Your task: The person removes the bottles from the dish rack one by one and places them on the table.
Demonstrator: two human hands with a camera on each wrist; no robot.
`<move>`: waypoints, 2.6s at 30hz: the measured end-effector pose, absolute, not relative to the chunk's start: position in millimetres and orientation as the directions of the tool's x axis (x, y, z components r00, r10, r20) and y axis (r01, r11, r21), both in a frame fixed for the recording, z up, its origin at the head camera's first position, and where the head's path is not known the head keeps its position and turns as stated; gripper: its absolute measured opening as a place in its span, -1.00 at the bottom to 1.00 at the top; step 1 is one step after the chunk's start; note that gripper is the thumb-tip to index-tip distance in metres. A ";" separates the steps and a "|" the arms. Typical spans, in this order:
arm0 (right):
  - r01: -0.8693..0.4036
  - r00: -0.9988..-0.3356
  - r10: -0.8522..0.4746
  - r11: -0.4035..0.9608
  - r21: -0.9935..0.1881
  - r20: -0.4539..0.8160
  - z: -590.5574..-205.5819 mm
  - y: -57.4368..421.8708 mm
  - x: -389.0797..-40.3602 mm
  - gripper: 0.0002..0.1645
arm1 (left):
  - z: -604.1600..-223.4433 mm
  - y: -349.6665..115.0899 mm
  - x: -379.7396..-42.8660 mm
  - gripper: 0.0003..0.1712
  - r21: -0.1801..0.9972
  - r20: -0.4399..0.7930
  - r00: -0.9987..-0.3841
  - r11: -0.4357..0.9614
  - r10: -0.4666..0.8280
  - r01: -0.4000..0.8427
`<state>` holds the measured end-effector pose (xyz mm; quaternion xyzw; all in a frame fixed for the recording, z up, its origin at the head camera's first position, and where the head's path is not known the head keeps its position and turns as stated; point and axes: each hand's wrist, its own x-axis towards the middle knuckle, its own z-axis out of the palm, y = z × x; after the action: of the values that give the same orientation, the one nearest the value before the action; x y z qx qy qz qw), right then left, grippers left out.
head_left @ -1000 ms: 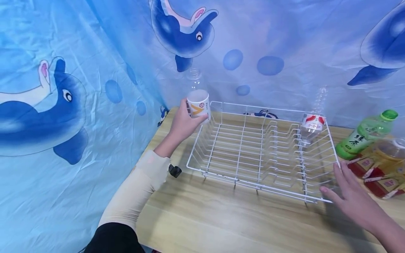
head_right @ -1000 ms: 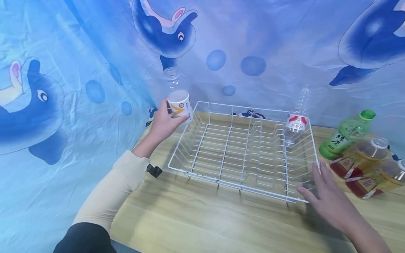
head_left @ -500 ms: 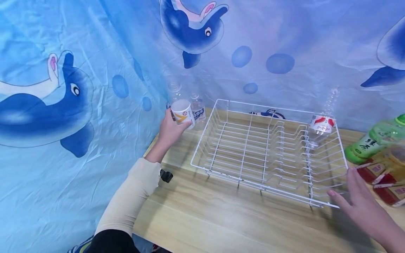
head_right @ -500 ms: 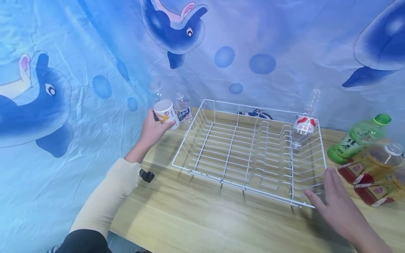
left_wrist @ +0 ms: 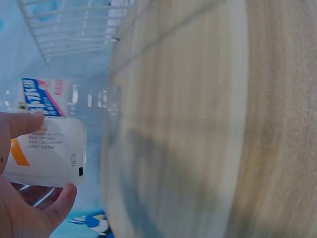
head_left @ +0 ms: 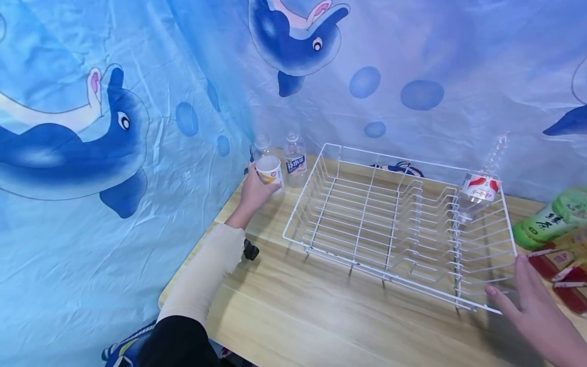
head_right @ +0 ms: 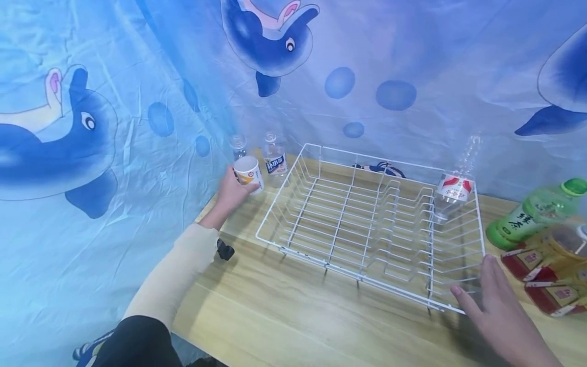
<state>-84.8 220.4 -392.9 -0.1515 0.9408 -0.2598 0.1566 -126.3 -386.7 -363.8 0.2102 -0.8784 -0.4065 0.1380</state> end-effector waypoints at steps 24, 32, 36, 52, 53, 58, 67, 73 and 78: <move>-0.165 -0.911 -0.338 0.822 -0.545 -0.235 -400.4 221.4 -86.8 0.17 | -395.1 -399.4 -145.8 0.08 0.802 -0.005 -0.899 0.535 -0.437 -0.264; -0.199 -0.909 -0.363 0.809 -0.553 -0.204 -402.2 222.2 -84.7 0.14 | -402.1 -404.9 -145.3 0.08 0.804 -0.026 -0.905 0.529 -0.425 -0.271; -0.203 -0.912 -0.361 0.811 -0.549 -0.195 -402.8 221.9 -84.8 0.14 | -404.4 -405.3 -145.4 0.06 0.814 -0.028 -0.909 0.518 -0.416 -0.262; -0.014 -0.925 -0.220 0.833 -0.554 -0.308 -396.0 243.8 -30.5 0.16 | -416.3 -367.4 -178.5 0.06 0.834 -0.052 -0.960 0.518 -0.274 -0.193; -0.003 -0.930 -0.207 0.831 -0.556 -0.305 -395.3 246.1 -25.6 0.16 | -416.2 -362.5 -182.4 0.06 0.836 -0.052 -0.965 0.517 -0.259 -0.183; 0.039 -0.948 -0.155 0.809 -0.587 -0.277 -392.8 248.1 -1.9 0.14 | -418.4 -349.1 -196.5 0.06 0.847 -0.046 -0.981 0.513 -0.186 -0.137; -0.137 -0.971 -0.231 0.747 -0.651 -0.062 -385.0 201.3 -16.8 0.06 | -415.9 -407.6 -170.6 0.13 0.847 0.002 -0.966 0.513 -0.260 -0.137; -0.155 -0.970 -0.240 0.752 -0.641 -0.047 -376.3 188.8 -20.4 0.08 | -407.4 -425.1 -159.1 0.30 0.837 -0.015 -0.966 0.526 -0.258 -0.154; -0.123 -0.979 -0.196 0.775 -0.620 -0.051 -370.6 193.8 -11.8 0.09 | -393.6 -409.9 -164.2 0.28 0.811 0.068 -0.968 0.579 -0.241 -0.087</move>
<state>-11.8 193.8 -370.6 -0.0848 0.9404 -0.3244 0.0562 -164.2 -409.9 -393.6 0.0926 -0.8844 -0.4494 0.0855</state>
